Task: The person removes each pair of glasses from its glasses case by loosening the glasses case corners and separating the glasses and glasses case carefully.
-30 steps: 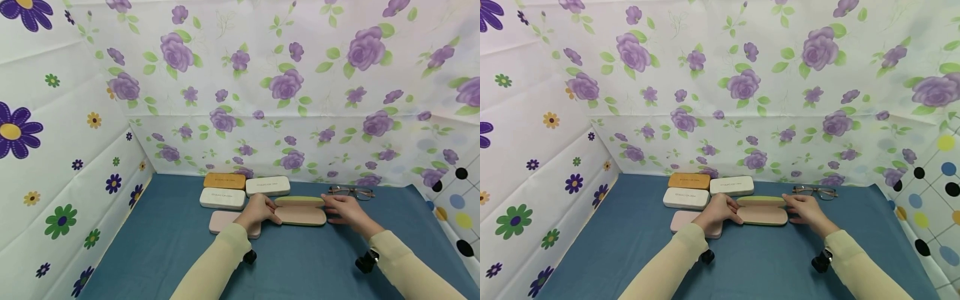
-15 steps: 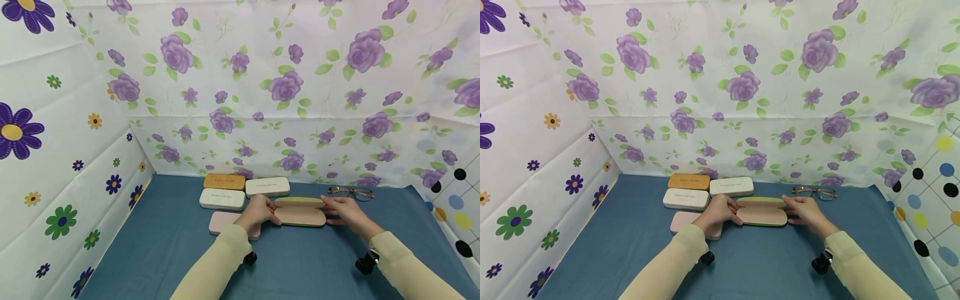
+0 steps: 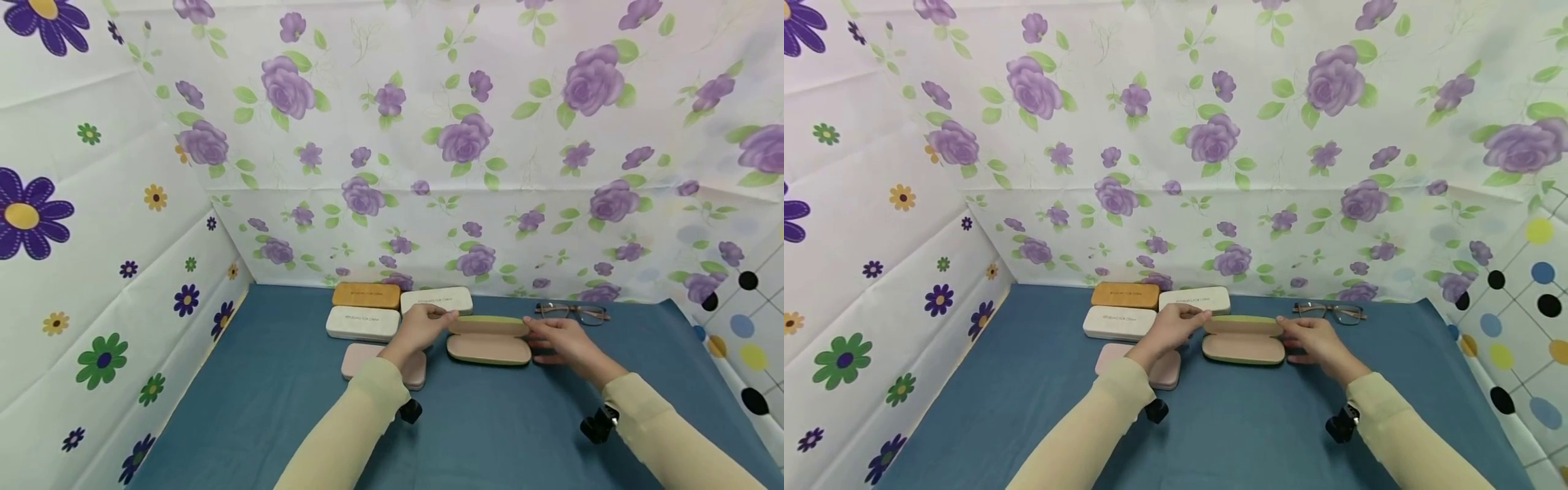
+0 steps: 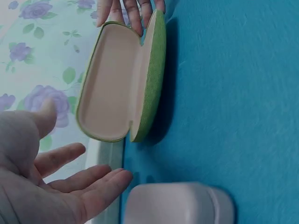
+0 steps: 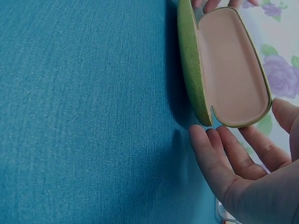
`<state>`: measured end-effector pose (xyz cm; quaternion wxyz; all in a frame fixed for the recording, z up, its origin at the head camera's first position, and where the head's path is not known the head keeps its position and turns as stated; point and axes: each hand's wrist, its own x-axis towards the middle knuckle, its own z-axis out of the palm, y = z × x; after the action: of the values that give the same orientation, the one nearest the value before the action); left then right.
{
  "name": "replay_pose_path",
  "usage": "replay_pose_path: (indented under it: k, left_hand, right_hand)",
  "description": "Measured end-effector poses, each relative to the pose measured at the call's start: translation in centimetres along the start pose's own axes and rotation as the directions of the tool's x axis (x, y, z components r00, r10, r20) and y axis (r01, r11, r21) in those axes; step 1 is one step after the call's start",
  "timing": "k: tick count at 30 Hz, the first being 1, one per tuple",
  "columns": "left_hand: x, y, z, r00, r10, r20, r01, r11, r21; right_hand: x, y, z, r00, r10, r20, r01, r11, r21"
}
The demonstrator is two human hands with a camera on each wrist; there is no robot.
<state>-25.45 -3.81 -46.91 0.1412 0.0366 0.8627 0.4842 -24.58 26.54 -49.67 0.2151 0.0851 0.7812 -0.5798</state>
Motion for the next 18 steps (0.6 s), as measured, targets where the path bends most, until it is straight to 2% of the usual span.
replay_pose_path:
  k: [7, 18]
  left_hand:
    - [0.4, -0.5, 1.1, 0.997, -0.071, -0.021, 0.069, 0.992, -0.107]
    - [0.1, -0.5, 1.5, 0.995, -0.099, 0.009, 0.098, 0.962, -0.255]
  right_hand:
    - [-0.4, -0.1, 0.2, 1.000, 0.012, -0.014, -0.012, 1.000, -0.017]
    - [-0.4, -0.1, 0.6, 0.999, 0.040, -0.026, -0.040, 0.999, -0.002]
